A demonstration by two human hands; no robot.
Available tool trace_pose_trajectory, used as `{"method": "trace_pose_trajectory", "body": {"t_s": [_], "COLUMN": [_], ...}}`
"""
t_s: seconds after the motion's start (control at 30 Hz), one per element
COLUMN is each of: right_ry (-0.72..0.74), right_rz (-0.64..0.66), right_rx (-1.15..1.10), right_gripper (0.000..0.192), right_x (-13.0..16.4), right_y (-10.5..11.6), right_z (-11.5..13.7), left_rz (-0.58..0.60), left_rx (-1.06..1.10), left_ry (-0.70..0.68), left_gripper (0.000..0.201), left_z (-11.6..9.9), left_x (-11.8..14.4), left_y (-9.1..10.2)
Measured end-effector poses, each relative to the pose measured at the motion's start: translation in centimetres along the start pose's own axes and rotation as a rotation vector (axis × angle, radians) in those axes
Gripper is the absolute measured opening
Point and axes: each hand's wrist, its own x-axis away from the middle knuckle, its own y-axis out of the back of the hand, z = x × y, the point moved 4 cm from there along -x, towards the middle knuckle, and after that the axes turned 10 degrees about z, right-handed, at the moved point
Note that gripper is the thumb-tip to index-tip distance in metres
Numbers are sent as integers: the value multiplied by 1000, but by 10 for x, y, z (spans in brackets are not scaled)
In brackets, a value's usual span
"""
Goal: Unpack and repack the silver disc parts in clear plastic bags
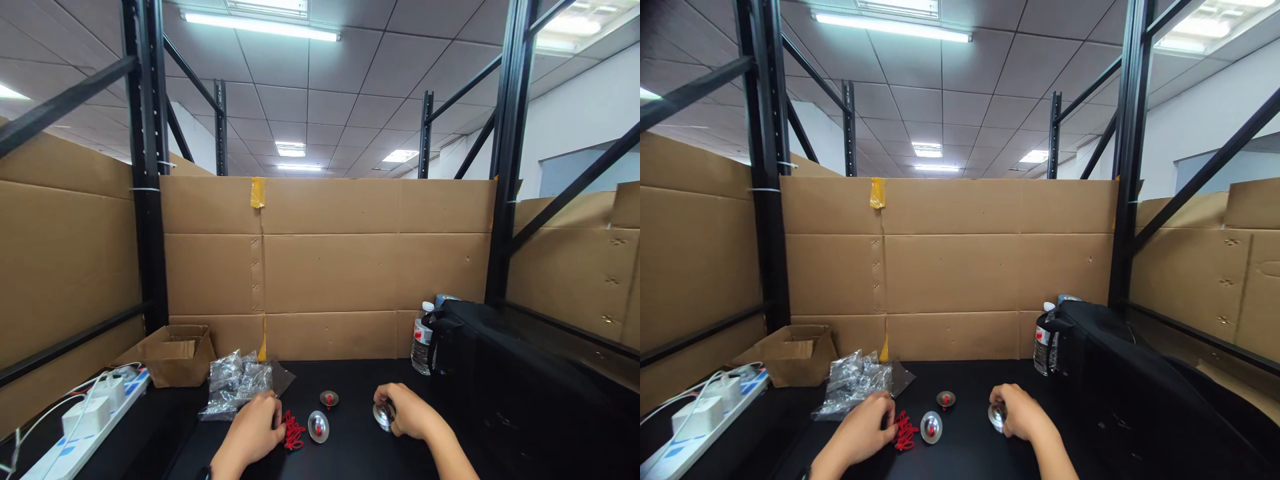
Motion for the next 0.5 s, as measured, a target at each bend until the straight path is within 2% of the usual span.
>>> {"method": "trace_pose_trajectory", "body": {"t_s": [0.07,0.17,0.23,0.3,0.4,0.5], "right_ry": [46,260,400,496,517,520], "right_rz": [-16,-78,-64,16,120,136], "right_rx": [-9,-125,-206,-232,-173,-134], "right_gripper": [65,64,58,57,55,46], "right_x": [3,7,10,11,12,12], "right_y": [3,4,-6,-24,-51,-64], "right_z": [11,44,71,93,109,113], "left_rz": [-9,-44,-65,-85,-105,-94], "left_rx": [37,119,172,216,258,274], "left_ry": [-25,-107,-176,-234,-285,-308], "left_gripper": [5,9,11,13,16,17], "left_z": [0,-5,-12,-20,-29,-36], "left_x": [0,0,0,1,2,3], "left_y": [0,3,4,6,5,2]}}
